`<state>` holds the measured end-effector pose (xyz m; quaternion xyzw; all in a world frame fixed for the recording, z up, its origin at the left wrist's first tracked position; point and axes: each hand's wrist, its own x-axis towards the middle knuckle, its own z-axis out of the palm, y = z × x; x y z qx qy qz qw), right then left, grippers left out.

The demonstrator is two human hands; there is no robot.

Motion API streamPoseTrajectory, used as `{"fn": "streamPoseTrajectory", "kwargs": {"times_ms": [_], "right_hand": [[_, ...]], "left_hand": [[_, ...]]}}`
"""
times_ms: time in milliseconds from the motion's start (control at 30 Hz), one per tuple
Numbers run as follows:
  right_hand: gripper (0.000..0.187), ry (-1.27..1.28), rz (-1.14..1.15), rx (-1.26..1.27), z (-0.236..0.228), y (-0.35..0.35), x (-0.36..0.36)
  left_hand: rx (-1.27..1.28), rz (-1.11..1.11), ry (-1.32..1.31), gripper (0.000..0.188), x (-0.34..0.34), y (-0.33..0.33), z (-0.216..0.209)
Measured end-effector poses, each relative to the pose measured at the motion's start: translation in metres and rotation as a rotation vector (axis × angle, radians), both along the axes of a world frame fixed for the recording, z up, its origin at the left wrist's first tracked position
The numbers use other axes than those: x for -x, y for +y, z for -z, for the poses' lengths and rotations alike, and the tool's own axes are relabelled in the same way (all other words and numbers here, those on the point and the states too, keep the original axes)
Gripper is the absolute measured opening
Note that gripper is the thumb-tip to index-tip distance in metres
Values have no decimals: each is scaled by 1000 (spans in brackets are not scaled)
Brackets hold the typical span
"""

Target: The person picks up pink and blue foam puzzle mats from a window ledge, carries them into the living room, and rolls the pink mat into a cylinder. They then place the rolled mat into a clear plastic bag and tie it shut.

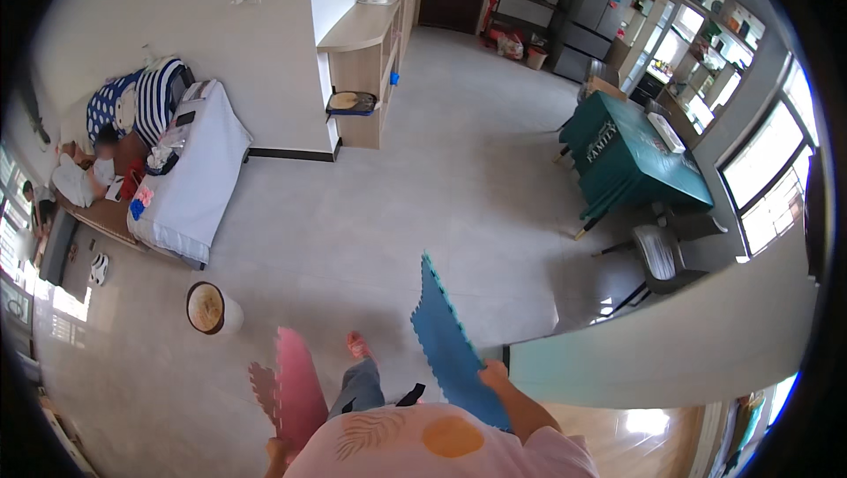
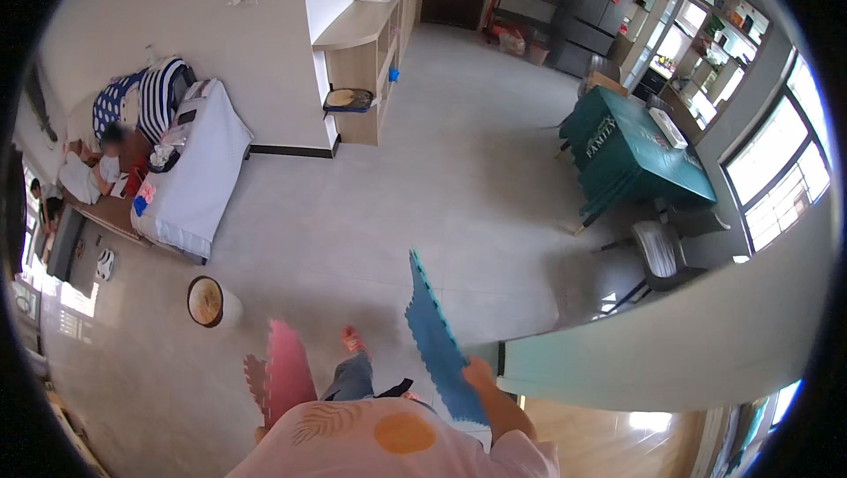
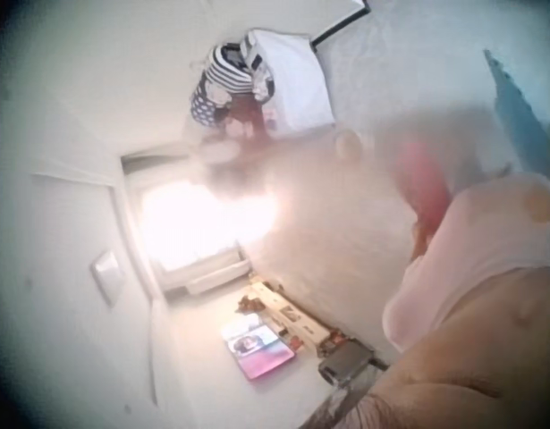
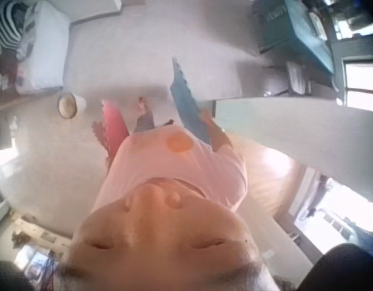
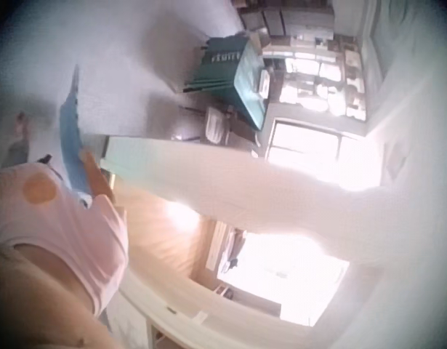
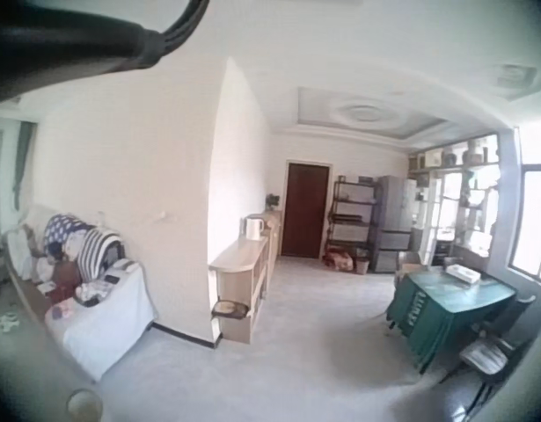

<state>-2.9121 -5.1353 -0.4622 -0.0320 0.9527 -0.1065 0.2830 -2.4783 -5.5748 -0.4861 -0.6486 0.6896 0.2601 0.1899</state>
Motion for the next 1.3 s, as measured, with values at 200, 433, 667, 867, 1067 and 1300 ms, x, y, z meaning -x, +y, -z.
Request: {"fn": "streamPoseTrajectory", "kwargs": {"times_ms": [200,433,667,867,1067,1300], "right_hand": [[32,130,-5,93,-48,-112,117],[33,122,-149,125,-61,-251,247],[32,23,-305,144,-27,-400,387],[33,-84,-392,198,4,-526,489],[33,-82,-461,268,12,-661,586],[31,-50,-487,262,31,-799,665]], "left_hand": [[42,14,63,44,104,-79,-10],[-69,-3,-24,34,200,-184,-8],[9,-85,45,35,271,-259,43],[79,-215,-145,37,340,-277,19],[76,-319,36,39,403,-294,22],[99,-135,1,43,429,-336,79]]}}
